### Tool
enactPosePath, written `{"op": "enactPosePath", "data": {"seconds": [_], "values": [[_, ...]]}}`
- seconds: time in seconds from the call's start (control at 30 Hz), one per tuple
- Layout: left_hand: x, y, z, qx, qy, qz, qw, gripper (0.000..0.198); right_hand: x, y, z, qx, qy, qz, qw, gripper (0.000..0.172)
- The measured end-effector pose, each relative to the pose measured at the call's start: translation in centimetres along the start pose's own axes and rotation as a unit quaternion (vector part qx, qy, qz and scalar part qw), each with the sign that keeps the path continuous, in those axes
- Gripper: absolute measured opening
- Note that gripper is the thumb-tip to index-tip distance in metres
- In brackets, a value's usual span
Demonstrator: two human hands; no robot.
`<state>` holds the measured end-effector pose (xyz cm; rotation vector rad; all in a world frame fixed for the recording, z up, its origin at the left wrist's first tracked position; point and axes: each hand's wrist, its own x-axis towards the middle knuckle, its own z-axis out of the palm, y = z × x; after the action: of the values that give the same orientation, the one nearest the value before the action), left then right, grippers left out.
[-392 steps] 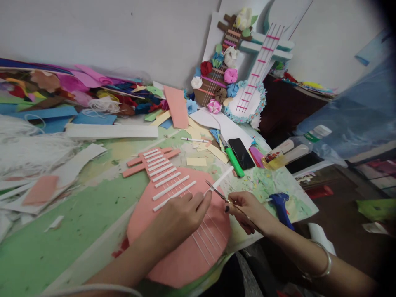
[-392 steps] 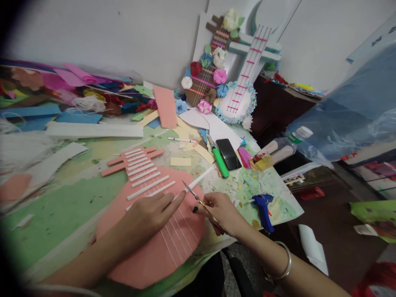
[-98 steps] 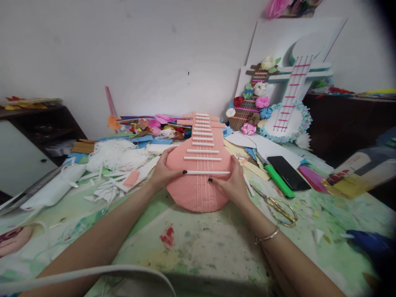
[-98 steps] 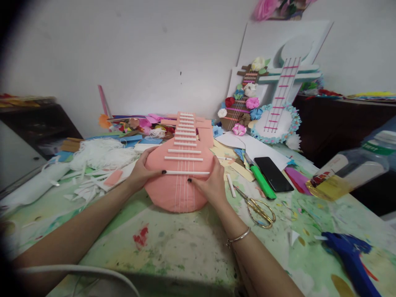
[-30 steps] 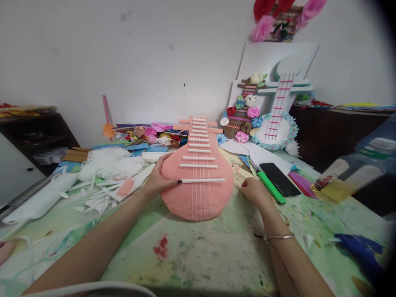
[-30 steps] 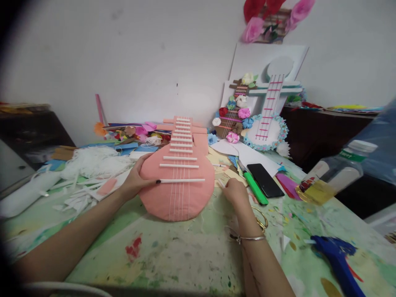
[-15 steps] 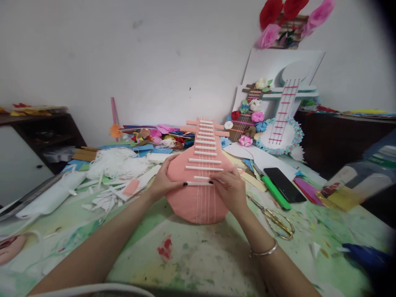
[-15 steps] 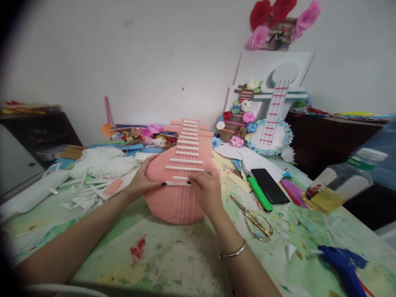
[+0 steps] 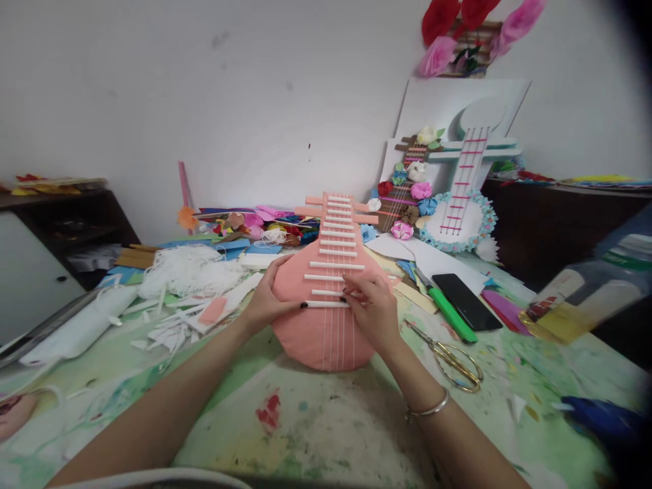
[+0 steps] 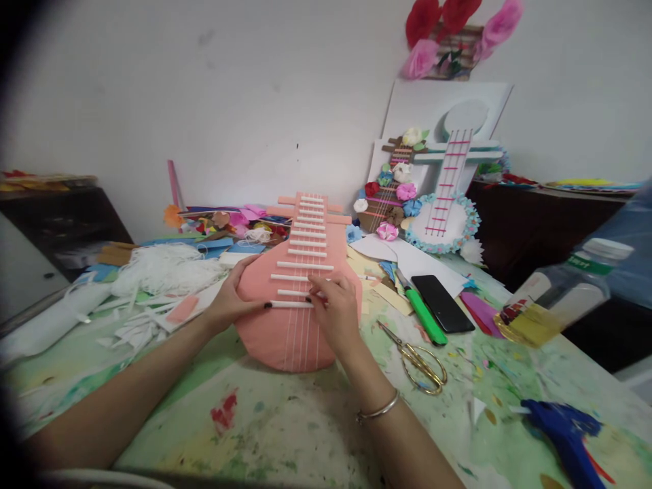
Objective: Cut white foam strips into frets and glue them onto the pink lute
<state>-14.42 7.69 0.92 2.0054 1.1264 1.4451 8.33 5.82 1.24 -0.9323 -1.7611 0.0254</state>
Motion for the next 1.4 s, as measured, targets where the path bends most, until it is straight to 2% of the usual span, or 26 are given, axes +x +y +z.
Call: {"op": "enactPosePath", "data": {"seconds": [0.13, 0.4, 1.0, 1.4], "values": [[-0.04, 0.28, 0.08, 0.002, -0.003, 0.002, 1.000, 0.087, -0.20, -0.04, 0.03, -0.009, -0.001, 0.014, 1.000, 0.035], [-0.06, -0.02, 0.09, 0.004, -0.001, -0.001, 1.000, 0.089, -0.13, -0.53, -0.17, -0.061, 0.025, -0.042, 0.997, 0.028], [0.02, 0.48, 0.07, 0.005, -0.007, 0.004, 1.000, 0.088, -0.30, -0.32, -0.03, -0.068, 0.025, -0.063, 0.995, 0.022], [0.01, 0.41, 0.02, -0.003, -0.015, -0.003, 1.000, 0.090, -0.65, -0.06, 0.30, -0.111, 0.033, -0.084, 0.990, 0.019]]}}
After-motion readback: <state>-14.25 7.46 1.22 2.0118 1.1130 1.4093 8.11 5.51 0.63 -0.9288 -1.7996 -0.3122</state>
